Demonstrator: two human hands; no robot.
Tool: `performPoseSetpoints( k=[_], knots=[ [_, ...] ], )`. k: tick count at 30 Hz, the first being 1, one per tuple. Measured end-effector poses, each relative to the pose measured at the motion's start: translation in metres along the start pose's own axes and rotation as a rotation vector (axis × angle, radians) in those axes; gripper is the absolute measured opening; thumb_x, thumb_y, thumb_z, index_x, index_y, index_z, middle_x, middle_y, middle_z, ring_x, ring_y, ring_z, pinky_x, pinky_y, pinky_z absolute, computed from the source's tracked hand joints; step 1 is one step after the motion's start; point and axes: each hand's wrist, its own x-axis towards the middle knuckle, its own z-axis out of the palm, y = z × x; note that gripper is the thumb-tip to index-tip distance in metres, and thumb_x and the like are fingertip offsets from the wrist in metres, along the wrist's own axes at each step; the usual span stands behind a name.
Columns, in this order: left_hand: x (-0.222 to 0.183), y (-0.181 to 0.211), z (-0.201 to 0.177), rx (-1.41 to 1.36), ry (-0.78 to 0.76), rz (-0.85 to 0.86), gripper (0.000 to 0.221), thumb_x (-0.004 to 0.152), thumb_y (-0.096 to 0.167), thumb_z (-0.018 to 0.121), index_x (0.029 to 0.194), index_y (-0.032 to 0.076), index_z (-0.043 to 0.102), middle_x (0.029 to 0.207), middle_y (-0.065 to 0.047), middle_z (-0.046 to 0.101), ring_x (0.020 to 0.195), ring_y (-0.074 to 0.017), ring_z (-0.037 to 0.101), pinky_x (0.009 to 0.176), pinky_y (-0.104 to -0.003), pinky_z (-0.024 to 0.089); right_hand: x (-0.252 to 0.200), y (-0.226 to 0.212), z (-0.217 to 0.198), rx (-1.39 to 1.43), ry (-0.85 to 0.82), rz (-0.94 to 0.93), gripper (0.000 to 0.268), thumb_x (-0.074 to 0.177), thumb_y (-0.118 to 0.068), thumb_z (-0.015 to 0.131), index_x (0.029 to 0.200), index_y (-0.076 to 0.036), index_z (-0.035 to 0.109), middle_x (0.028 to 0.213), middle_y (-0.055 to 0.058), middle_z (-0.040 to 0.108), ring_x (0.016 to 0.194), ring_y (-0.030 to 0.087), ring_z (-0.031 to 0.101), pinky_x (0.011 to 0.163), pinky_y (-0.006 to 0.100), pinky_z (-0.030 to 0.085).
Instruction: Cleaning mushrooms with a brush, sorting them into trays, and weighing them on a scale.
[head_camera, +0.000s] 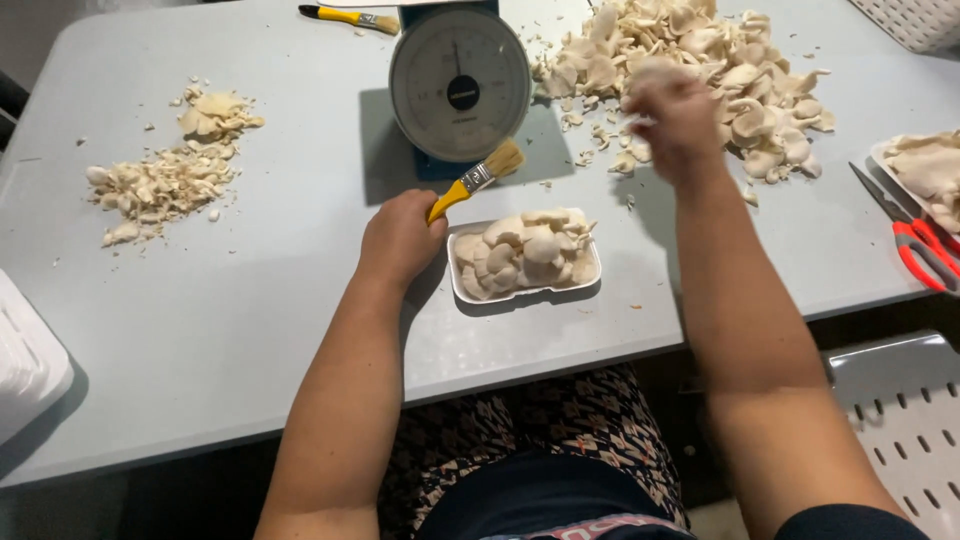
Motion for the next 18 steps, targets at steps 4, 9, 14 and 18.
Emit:
performPoseSetpoints(
  k=[4,9,14,18],
  knots=[
    [-0.003,-0.001,-0.002,-0.002,-0.001,-0.005,0.011,0.089,0.018,0.053,0.084,0.012,0.061,0.089,-0.007,0.063,0.081,-0.0299,0.059,0.063,-0.046,0.044,-0.022,0.001,0.037,-0.395,-0.296,0.233,0.029,0.099,-0.016,0.065,0.124,-0.002,0.064,0.103,0.007,0.064,0.085,0.014,0.058,0.079,0.025,0.053],
    [-0.006,0.0,0.0,0.057,0.131,0.184,0.006,0.091,0.016,0.068,0.09,0.011,0.068,0.081,-0.007,0.062,0.082,-0.0308,0.069,0.077,-0.044,0.055,-0.016,0.041,0.052,-0.24,-0.504,0.099,0.035,0.084,-0.001,0.081,0.115,0.004,0.066,0.09,0.015,0.073,0.078,0.019,0.077,0.067,0.025,0.063],
    [-0.007,-0.003,0.007,0.133,0.201,0.203,0.004,0.091,0.017,0.067,0.087,0.015,0.067,0.079,-0.002,0.06,0.075,-0.0272,0.07,0.071,-0.041,0.058,-0.028,0.029,0.054,-0.035,-0.602,0.166,0.034,0.09,0.009,0.068,0.124,0.01,0.063,0.101,0.021,0.072,0.088,0.025,0.077,0.08,0.033,0.066],
    [-0.002,-0.012,0.016,0.332,0.357,0.224,0.005,0.091,0.013,0.064,0.09,0.012,0.069,0.081,-0.004,0.061,0.072,-0.0282,0.072,0.064,-0.042,0.06,-0.026,0.036,0.045,0.009,-0.609,0.168,0.032,0.093,0.012,0.062,0.125,0.012,0.062,0.104,0.025,0.071,0.086,0.027,0.077,0.076,0.033,0.068]
  ],
)
